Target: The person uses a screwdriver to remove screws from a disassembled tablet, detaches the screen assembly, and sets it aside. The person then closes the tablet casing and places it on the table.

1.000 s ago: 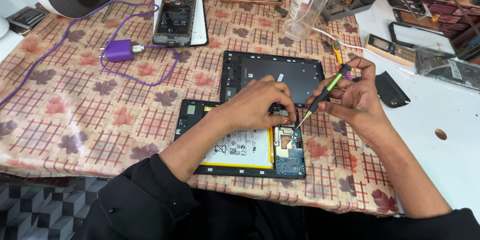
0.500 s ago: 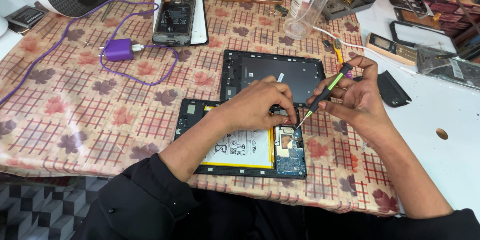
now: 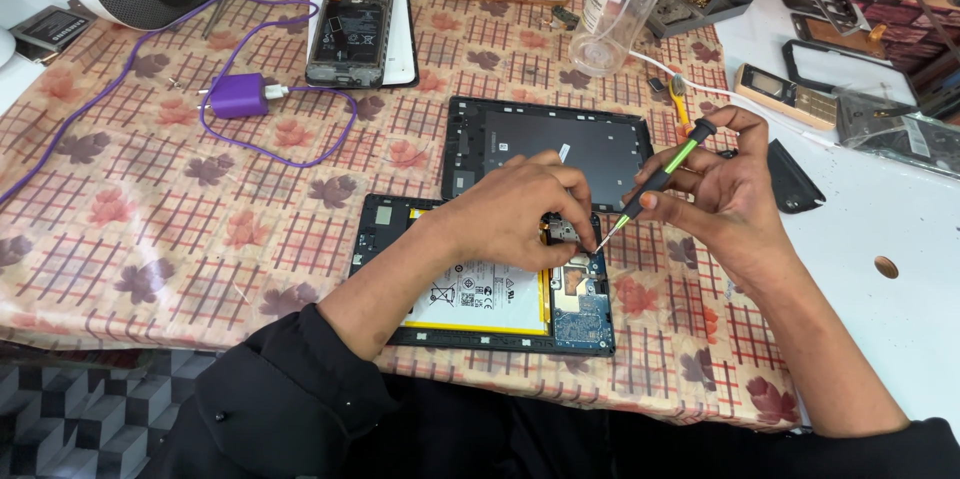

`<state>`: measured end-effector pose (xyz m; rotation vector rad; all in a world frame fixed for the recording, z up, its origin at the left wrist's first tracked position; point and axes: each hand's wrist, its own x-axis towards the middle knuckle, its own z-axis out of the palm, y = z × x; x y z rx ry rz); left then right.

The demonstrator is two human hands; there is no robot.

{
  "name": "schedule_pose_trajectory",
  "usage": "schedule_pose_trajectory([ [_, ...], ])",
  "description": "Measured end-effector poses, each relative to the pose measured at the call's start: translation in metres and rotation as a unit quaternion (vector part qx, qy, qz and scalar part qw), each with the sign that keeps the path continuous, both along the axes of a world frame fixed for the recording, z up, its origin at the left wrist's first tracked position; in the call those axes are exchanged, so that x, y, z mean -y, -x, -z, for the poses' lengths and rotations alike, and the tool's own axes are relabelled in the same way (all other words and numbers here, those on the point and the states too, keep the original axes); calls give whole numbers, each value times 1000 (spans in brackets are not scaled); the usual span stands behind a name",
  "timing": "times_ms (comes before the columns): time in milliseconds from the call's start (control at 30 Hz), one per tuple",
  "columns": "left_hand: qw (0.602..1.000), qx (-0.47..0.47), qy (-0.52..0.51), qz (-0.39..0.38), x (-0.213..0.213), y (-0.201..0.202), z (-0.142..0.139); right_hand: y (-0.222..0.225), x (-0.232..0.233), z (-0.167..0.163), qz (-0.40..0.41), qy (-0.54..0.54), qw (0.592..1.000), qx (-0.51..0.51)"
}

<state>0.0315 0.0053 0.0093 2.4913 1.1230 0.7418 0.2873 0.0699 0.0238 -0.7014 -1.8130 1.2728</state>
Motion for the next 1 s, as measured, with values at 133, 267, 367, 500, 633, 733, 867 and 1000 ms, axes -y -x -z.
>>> schedule_pose_trajectory([
  [133, 999, 26, 26, -2, -1, -1, -2, 1, 0, 3, -13, -6, 1000, -19],
  [267, 997, 64, 30, 7, -3, -1, 1, 2, 1, 5, -8, -17, 999, -27],
  [367, 996, 80, 39, 7, -6, 1, 3, 2, 2, 5, -9, -37, 999, -38],
  [500, 995, 92, 47, 4, -8, 3, 4, 1, 3, 2, -8, -60, 997, -45],
  [633, 994, 88, 58, -3, -8, 2, 4, 1, 4, 1, -15, -76, 996, -47],
  [733, 995, 80, 63, -11, -8, 1, 4, 2, 5, 0, -10, -79, 996, -38],
  [867, 995, 71, 65, -15, -8, 2, 5, 2, 5, 0, -11, -92, 995, -31],
  [1000, 996, 78, 48, 0, -9, 3, 6, 2, 6, -1, -18, -120, 992, -21],
])
